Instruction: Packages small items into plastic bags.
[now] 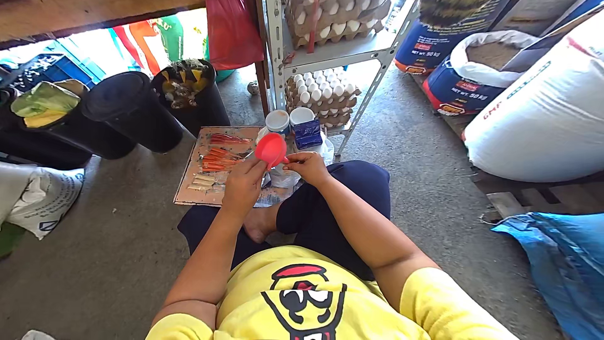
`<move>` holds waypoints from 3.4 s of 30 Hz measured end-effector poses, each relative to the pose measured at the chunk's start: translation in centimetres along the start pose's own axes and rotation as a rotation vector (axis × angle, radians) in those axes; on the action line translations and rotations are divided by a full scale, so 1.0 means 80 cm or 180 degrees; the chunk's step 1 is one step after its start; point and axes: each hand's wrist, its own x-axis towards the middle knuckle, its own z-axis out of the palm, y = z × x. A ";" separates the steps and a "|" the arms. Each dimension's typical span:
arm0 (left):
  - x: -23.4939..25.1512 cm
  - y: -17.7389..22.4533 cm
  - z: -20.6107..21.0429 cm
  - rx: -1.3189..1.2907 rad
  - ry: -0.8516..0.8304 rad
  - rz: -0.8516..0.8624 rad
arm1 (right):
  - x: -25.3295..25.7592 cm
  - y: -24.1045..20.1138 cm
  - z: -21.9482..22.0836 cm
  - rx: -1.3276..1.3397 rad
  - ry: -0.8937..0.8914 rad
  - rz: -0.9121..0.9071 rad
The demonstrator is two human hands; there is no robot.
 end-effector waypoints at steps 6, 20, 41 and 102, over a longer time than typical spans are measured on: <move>-0.001 0.001 0.011 0.0099 -0.0143 0.0306 | -0.002 0.006 0.013 -0.0014 0.0027 -0.0111; -0.064 -0.082 0.003 -0.1175 -0.1443 -0.2125 | 0.013 0.017 0.021 0.0913 0.0857 0.0634; -0.046 -0.090 0.066 -0.0730 -0.0521 -0.2969 | 0.019 0.039 0.019 0.0057 0.0560 0.0674; -0.025 -0.042 0.001 0.0200 0.0909 -0.0686 | 0.026 0.024 -0.002 -0.0358 0.0633 0.0231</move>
